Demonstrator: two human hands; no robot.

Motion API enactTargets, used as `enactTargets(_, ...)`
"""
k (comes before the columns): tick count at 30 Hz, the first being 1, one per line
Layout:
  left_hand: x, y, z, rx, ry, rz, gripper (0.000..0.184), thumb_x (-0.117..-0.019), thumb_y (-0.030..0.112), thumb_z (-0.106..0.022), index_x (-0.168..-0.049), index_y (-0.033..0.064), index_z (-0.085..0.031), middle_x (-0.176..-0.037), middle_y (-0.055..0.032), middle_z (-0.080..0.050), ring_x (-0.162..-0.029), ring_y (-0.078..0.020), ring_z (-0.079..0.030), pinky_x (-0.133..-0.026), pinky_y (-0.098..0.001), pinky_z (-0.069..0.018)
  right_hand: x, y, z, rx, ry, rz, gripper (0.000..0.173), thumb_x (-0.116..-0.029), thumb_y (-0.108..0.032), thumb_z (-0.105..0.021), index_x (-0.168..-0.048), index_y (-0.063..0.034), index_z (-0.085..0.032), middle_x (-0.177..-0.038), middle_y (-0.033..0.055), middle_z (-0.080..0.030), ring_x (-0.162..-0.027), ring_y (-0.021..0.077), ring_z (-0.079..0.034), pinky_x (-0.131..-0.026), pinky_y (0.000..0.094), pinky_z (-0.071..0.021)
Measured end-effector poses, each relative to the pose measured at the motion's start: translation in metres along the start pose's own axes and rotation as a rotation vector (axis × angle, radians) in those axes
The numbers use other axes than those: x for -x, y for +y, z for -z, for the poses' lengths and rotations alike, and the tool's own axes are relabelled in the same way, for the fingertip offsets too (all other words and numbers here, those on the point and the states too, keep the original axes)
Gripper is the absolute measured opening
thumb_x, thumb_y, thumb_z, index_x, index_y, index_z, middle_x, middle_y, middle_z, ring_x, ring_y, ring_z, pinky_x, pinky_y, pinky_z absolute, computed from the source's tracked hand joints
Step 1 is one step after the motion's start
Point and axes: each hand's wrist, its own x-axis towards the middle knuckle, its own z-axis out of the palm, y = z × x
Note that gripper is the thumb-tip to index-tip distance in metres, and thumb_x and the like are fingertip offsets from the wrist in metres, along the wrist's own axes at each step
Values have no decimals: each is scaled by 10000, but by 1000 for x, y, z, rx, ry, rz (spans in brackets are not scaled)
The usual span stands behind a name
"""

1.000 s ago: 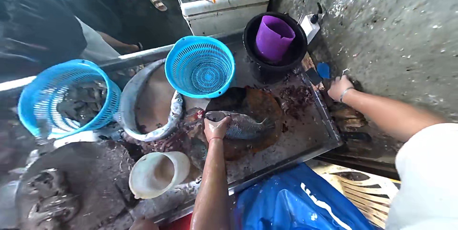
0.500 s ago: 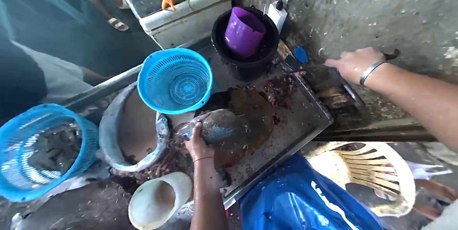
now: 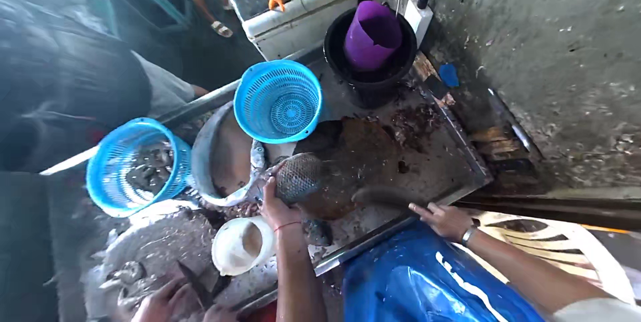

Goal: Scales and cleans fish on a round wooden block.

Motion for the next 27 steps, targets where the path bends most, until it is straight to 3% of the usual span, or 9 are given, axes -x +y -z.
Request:
enactTargets(2, 12, 8, 3, 33, 25, -22, 368, -1017, 293, -580, -1304, 63, -590, -1166, -149, -694, -1044, -270, -691, -851, -517, -583, -25, 3, 3, -3, -25, 22, 503, -1106, -384, -364, -1605, -435, -325, -1200, 245, -670, -923, 453, -700, -740, 621, -576)
enactTargets(5, 38, 21, 3, 32, -9, -64, 368, -1049, 321, -504, -1324, 93, -591, -1203, -130, -693, -1094, -261, -682, -899, -524, -569, -84, -5, 39, -192, -12, -284, 526, -1113, -410, -313, -1636, -406, -259, -1354, 231, -624, -1058, 433, -696, -877, 617, -566)
enactTargets(10, 73, 39, -17, 76, -74, -150, 376, -1086, 326, -411, -1346, 114, -581, -1243, -105, -681, -1130, -237, -666, -934, -515, -559, -68, 5, 25, -16, -112, 149, 576, -1090, -300, -409, -1624, -451, -251, -1243, 270, -642, -942, 496, -679, -755, 667, -549)
enactTargets(14, 105, 29, -39, 202, -147, -137, 429, -1047, 393, -461, -1392, 157, -562, -1319, -104, -654, -1200, -266, -638, -954, -554, -549, -105, 22, 77, -439, 74, -176, 537, -1093, -381, -455, -1613, -275, -373, -1322, 248, -653, -1166, 439, -660, -1011, 635, -506)
enactTargets(16, 118, 11, -60, 250, -143, -118, 439, -1035, 459, -469, -1360, 183, -570, -1282, -70, -662, -1157, -234, -649, -921, -516, -566, -98, 37, 85, -727, 228, -191, 578, -1054, -454, -549, -1539, -161, -440, -1215, 193, -697, -1030, 336, -713, -935, 562, -576)
enactTargets(18, 112, -32, -82, 188, -8, -115, 454, -1038, 452, -503, -1385, 162, -535, -1250, -100, -659, -1115, -247, -656, -889, -513, -571, -70, 40, 84, -967, 294, -173, 546, -1086, -401, -485, -1522, -84, -395, -895, 119, -652, -658, 222, -662, -621, 437, -612)
enactTargets(20, 94, -91, -100, -87, 230, -157, 649, -983, 347, -695, -1510, 96, -410, -1302, -190, -637, -1147, -305, -658, -932, -517, -578, -48, 39, 86, -1095, 332, -179, 505, -1103, -328, -409, -1517, -40, -401, -758, 66, -594, -528, 170, -588, -504, 377, -569)
enactTargets(23, 86, -148, -103, -543, 418, -100, 1069, -786, 414, -886, -1575, 46, -266, -1415, -264, -560, -1283, -388, -580, -1061, -537, -491, -42, 34, 99, -1079, 394, -171, 423, -1113, -346, -395, -1329, -7, -526, -678, 39, -565, -471, 147, -563, -465, 346, -554)
enactTargets(27, 93, -151, -101, -559, 402, -108, 1109, -758, 417, -908, -1582, 62, -256, -1433, -256, -550, -1301, -383, -569, -1072, -534, -486, -45, 7, 185, -776, 727, 117, 391, -1081, -310, -405, -1153, 29, -587, -690, 62, -627, -510, 174, -615, -487, 396, -573)
